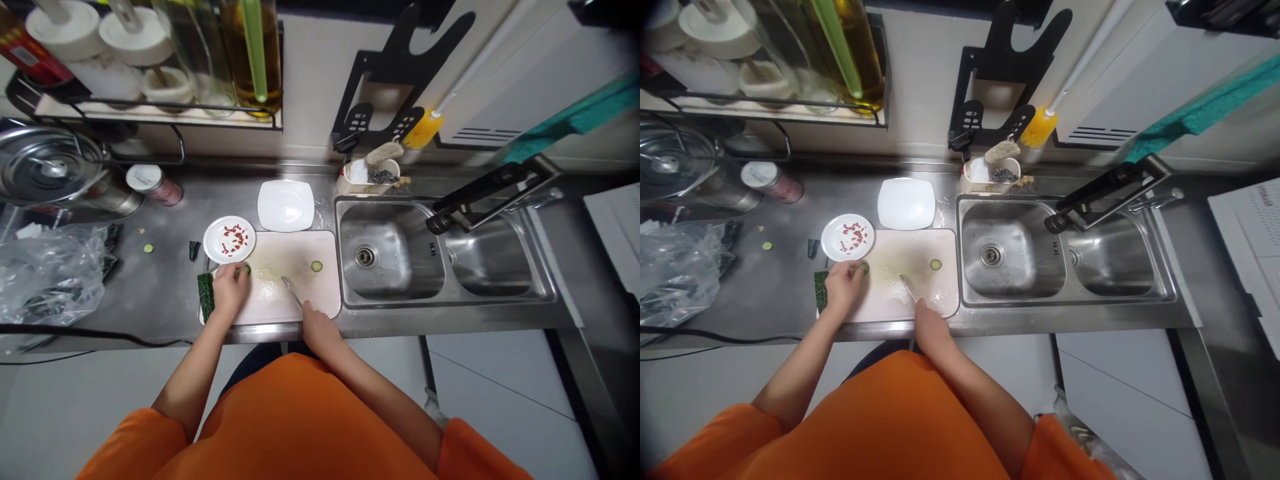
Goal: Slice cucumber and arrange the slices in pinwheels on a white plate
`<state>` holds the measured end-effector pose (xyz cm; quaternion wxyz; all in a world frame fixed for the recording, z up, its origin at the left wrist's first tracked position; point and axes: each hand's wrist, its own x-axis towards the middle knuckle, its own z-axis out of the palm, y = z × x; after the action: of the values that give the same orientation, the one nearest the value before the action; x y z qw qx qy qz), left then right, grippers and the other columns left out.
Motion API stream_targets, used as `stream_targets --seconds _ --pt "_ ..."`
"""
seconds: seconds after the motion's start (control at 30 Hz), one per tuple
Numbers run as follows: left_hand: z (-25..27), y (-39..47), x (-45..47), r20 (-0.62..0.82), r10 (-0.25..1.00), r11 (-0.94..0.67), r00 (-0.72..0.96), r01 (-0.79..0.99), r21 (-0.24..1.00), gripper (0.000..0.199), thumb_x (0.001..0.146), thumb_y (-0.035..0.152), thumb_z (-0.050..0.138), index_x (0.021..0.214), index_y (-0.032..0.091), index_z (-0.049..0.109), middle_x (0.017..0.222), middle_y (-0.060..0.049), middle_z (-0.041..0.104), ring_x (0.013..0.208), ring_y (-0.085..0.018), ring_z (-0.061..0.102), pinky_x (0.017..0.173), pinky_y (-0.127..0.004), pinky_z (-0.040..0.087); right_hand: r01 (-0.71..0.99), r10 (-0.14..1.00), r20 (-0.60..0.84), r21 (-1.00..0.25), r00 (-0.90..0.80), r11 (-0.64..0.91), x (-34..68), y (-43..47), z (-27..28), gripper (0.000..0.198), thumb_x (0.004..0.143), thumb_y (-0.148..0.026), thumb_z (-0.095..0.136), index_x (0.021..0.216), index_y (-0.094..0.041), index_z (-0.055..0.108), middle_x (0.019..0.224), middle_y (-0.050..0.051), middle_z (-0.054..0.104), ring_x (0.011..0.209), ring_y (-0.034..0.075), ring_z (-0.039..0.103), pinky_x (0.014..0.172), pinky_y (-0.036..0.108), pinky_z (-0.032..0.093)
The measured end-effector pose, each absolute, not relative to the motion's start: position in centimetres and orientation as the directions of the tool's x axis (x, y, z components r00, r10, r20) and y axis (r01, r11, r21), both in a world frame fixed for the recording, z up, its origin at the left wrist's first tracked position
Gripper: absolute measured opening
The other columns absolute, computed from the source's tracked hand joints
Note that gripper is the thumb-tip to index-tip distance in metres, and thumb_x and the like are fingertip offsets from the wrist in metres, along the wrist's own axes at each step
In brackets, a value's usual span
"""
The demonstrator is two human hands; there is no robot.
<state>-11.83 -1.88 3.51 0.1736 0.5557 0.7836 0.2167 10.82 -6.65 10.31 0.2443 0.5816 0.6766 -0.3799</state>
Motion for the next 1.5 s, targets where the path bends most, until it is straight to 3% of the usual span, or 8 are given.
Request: stream_targets --seconds 0.2,0.43,0.7,0.87,1.07,1.3,1.4,1.5 --pt "4.2 2.9 -5.2 -0.159 0.980 0.008 0.120 0.773 0.634 0.027 0.081 0.028 0.056 0.104 0.019 0.066 0.100 -0.006 0.065 0.091 -0.020 0.059 0.086 -0.031 0.046 0.975 0.589 -0.786 -0.224 -0.188 0.012 10.5 -6.6 10.6 0.039 0.084 -0.003 0.039 0.122 -0.011 0.040 0.103 0.017 0.065 0.103 0.025 0.062 0.078 0.031 0.046" --pt "3.3 5.7 1.4 -0.356 0.833 -0.195 0.424 0.826 0.529 0.027 0.078 0.020 0.056 0.104 0.019 0.064 0.105 -0.007 0.058 0.093 -0.020 0.058 0.078 -0.029 0.044 0.968 0.633 -0.748 -0.252 -0.198 0.005 10.6 -7.1 10.5 0.039 0.087 -0.001 0.031 0.123 -0.010 0.042 0.100 0.018 0.067 0.101 0.026 0.063 0.079 0.033 0.047" --pt "2.8 5.4 2.0 -0.334 0.866 -0.146 0.372 0.828 0.542 0.018 0.076 0.017 0.058 0.094 0.019 0.061 0.099 -0.007 0.056 0.088 -0.019 0.055 0.073 -0.029 0.043 0.967 0.637 -0.744 -0.253 -0.202 0.012 10.7 -7.1 10.6 0.043 0.087 -0.001 0.030 0.129 -0.008 0.039 0.100 0.019 0.067 0.099 0.028 0.064 0.077 0.036 0.049" --pt "3.6 5.2 1.7 -0.372 0.862 -0.029 0.344 0.767 0.641 0.005 0.078 0.019 0.058 0.082 0.019 0.060 0.077 -0.002 0.062 0.072 -0.016 0.055 0.066 -0.028 0.041 0.966 0.622 -0.754 -0.257 -0.210 0.014 10.8 -7.0 10.7 0.046 0.086 0.000 0.031 0.131 -0.007 0.037 0.102 0.020 0.066 0.101 0.028 0.063 0.079 0.035 0.048" --pt "4.7 5.0 -3.6 -0.372 0.905 0.129 0.205 0.701 0.701 0.016 0.075 0.029 0.057 0.084 0.019 0.066 0.073 0.001 0.065 0.067 -0.014 0.056 0.064 -0.024 0.042 0.969 0.605 -0.769 -0.248 -0.205 0.013 11.0 -6.8 10.3 0.043 0.084 0.001 0.033 0.125 -0.009 0.041 0.101 0.019 0.066 0.101 0.028 0.063 0.077 0.034 0.048" --pt "4.3 4.2 -8.5 -0.392 0.860 0.000 0.327 0.769 0.640 0.019 0.073 0.017 0.050 0.077 0.019 0.068 0.071 0.001 0.066 0.067 -0.014 0.057 0.063 -0.024 0.040 0.973 0.606 -0.770 -0.228 -0.200 0.030 11.2 -6.9 9.8 0.041 0.085 -0.001 0.035 0.124 -0.011 0.040 0.101 0.018 0.066 0.100 0.026 0.063 0.078 0.032 0.047" --pt "3.9 3.6 -8.3 -0.289 0.882 -0.114 0.373 0.763 0.637 0.023 0.075 0.014 0.047 0.082 0.019 0.069 0.083 -0.003 0.068 0.079 -0.017 0.060 0.074 -0.026 0.043 0.976 0.604 -0.772 -0.215 -0.195 0.040 11.1 -6.9 9.7 0.043 0.085 0.000 0.034 0.127 -0.010 0.038 0.101 0.019 0.066 0.102 0.026 0.063 0.079 0.032 0.047" --pt "3.4 2.2 -8.0 -0.172 0.945 -0.117 0.277 0.781 0.613 0.027 0.081 0.018 0.047 0.099 0.018 0.067 0.099 -0.007 0.066 0.095 -0.020 0.058 0.086 -0.030 0.044 0.978 0.606 -0.774 -0.206 -0.181 0.029 11.0 -7.0 9.6 0.041 0.085 0.000 0.031 0.124 -0.010 0.040 0.099 0.019 0.066 0.100 0.026 0.064 0.078 0.032 0.047"
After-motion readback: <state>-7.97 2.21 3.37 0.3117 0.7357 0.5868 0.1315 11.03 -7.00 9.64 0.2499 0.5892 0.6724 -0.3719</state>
